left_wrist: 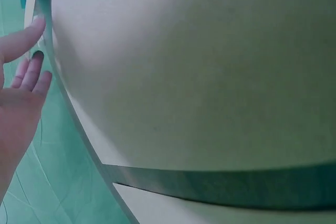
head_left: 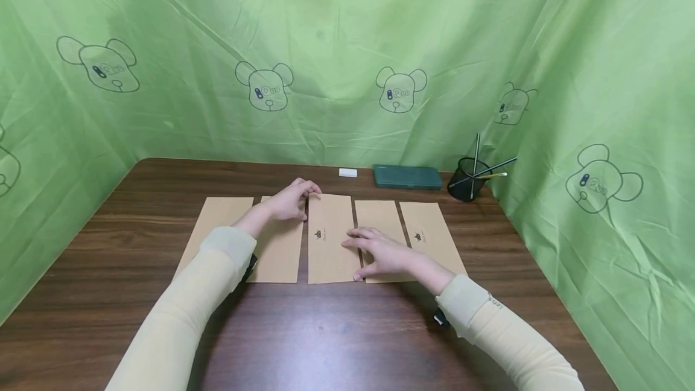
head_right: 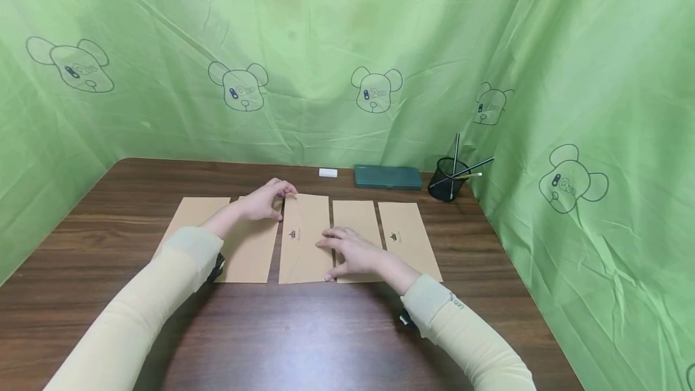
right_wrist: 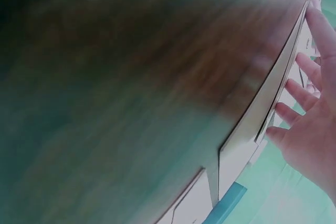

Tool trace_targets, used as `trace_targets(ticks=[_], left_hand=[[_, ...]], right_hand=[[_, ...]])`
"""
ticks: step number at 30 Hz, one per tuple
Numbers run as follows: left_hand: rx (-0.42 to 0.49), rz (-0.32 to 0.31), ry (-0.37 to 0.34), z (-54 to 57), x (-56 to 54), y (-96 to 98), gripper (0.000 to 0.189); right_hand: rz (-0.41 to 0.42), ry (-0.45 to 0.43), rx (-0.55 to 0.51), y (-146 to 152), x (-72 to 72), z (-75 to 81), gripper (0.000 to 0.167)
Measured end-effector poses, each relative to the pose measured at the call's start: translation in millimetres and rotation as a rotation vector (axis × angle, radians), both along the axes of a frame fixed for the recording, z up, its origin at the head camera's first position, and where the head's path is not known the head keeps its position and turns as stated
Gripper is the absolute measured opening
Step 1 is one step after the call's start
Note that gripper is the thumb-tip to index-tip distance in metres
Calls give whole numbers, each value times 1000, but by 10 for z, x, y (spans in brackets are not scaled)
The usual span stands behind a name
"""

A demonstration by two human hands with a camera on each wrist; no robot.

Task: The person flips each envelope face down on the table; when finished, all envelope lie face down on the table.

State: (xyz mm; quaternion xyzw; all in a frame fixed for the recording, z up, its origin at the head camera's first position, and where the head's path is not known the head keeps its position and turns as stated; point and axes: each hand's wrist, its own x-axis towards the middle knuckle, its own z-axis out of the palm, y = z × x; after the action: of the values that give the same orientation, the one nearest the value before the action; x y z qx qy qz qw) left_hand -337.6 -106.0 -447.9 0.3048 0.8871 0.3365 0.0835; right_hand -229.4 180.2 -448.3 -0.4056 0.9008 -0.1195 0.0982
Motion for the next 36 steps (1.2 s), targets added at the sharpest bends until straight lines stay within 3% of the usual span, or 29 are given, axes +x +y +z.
trace_targets(ticks=[9,17,24,29,33,36], left_hand=[[63,33,46,68,-46,-6,47],[93,16,141,111,-85,-36,23],[116,8,178,172,-104,-15,14],[153,-19,211,298,-81,38,10],[149,-31,239,394,-63,71,12],[146,-26,209,438,-54,93,16]], right_hand=[[-11,-56,-50,-18,5,14,81],[-51,-114,-87,-31,3,51,86],[-66,-249,-288,-83,-31,131,67],[-66,-375,-426,-103,-39,236,63],[-92,-369,-459,-110,-13,354,64],[-106,-354,-467,-118,14,439,66]])
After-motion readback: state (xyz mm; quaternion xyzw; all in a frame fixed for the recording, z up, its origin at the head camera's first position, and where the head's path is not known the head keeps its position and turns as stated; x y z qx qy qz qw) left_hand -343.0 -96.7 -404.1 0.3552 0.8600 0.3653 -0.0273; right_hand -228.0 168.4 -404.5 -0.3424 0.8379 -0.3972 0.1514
